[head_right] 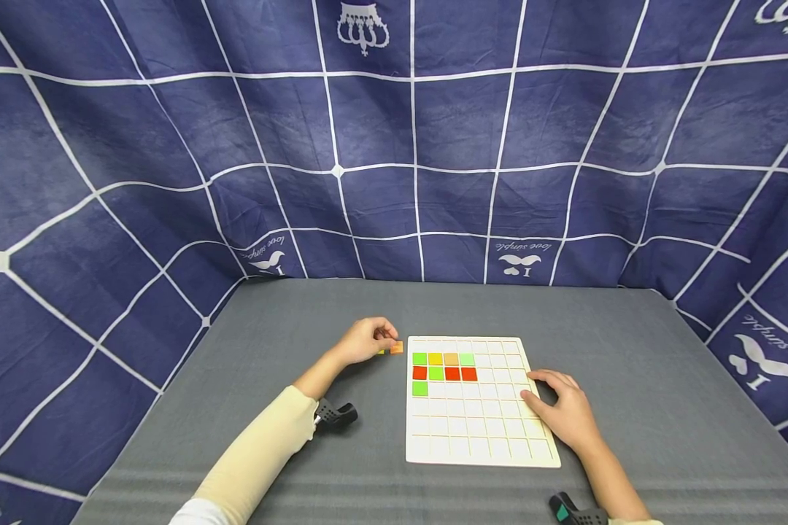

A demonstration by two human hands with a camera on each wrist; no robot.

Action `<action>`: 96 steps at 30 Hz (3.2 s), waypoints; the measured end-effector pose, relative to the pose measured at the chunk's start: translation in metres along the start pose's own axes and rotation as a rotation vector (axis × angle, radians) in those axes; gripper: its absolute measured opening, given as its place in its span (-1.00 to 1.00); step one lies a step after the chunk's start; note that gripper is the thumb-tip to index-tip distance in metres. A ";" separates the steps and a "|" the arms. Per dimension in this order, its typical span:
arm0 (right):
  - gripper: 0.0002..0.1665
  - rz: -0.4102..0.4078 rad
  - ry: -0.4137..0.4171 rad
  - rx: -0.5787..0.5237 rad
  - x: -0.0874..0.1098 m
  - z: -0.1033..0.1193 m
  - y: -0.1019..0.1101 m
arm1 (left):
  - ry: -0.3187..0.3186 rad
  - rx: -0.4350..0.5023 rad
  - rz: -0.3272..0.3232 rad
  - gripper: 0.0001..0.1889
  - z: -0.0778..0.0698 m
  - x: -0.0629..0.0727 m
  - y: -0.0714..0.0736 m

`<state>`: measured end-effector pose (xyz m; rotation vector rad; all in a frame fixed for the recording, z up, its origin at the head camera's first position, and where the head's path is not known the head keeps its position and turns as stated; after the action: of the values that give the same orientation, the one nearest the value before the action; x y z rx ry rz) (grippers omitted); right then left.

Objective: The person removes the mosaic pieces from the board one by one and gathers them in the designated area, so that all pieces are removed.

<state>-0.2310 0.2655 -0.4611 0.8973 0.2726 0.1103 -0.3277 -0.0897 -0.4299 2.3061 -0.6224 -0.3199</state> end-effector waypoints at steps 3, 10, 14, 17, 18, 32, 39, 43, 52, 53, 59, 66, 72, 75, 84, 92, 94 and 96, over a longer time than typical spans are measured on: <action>-0.56 0.003 -0.005 0.003 0.000 0.000 0.000 | 0.003 -0.011 0.007 -0.96 -0.002 -0.002 -0.004; -0.55 0.007 -0.012 0.001 0.000 0.000 0.000 | 0.015 0.025 0.038 -0.96 -0.008 -0.007 -0.016; -0.56 0.005 -0.007 0.003 0.000 0.000 0.000 | 0.000 0.003 0.042 -0.96 -0.012 -0.010 -0.023; -0.57 0.003 -0.001 0.001 0.001 0.000 0.000 | -0.004 -0.005 0.047 -0.95 -0.015 -0.013 -0.027; -0.57 0.001 0.000 0.000 0.000 0.000 0.000 | -0.005 -0.007 0.049 -0.95 -0.016 -0.013 -0.029; -0.59 -0.009 0.011 0.005 0.000 0.000 0.000 | -0.019 -0.125 0.104 -0.83 -0.021 -0.016 -0.041; -0.57 -0.007 0.007 0.003 0.000 0.001 0.000 | 0.022 -0.161 0.129 -0.85 -0.022 -0.020 -0.043; -0.58 -0.005 0.007 -0.002 0.000 0.000 0.000 | 0.030 -0.163 0.136 -0.84 -0.023 -0.020 -0.043; -0.56 -0.003 0.004 0.000 0.000 0.000 0.000 | 0.038 -0.093 0.137 -0.86 -0.026 -0.020 -0.042; -0.56 -0.003 0.004 0.000 0.000 0.000 0.000 | 0.032 -0.074 0.134 -0.88 -0.026 -0.020 -0.041; -0.56 -0.003 0.006 0.004 0.000 0.000 -0.001 | 0.001 0.027 0.110 -0.94 -0.026 -0.018 -0.039; -0.57 0.000 -0.001 0.001 0.000 -0.001 -0.001 | 0.004 0.081 0.092 -0.95 -0.023 -0.014 -0.031; -0.56 0.006 -0.004 0.002 -0.001 -0.001 -0.001 | 0.007 0.072 0.064 -0.95 -0.018 -0.009 -0.021; -0.56 0.013 -0.008 -0.002 -0.001 -0.001 0.000 | 0.016 0.078 0.067 -0.96 -0.014 -0.005 -0.018; -0.55 0.017 -0.007 -0.008 0.000 0.001 0.001 | 0.025 0.062 0.076 -0.95 -0.005 0.006 -0.011; -0.55 0.016 -0.010 -0.010 0.000 0.000 0.000 | 0.032 0.055 0.080 -0.95 -0.001 0.013 -0.012; -0.55 0.014 -0.009 -0.007 0.000 -0.001 0.000 | 0.034 0.054 0.090 -0.96 -0.001 0.014 -0.013; -0.55 0.014 -0.010 -0.004 0.000 -0.001 0.000 | 0.035 0.053 0.100 -0.96 -0.001 0.015 -0.015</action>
<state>-0.2312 0.2664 -0.4618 0.8960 0.2562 0.1195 -0.3095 -0.0876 -0.4407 2.3159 -0.7336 -0.2178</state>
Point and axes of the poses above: each hand's wrist, its own x-axis away from the middle knuckle, its own y-axis out of the back of the hand, z = x × y, the point moved 5 cm from there along -x, towards the middle knuckle, and after that the axes turned 11 degrees about z, right-handed, at the moved point
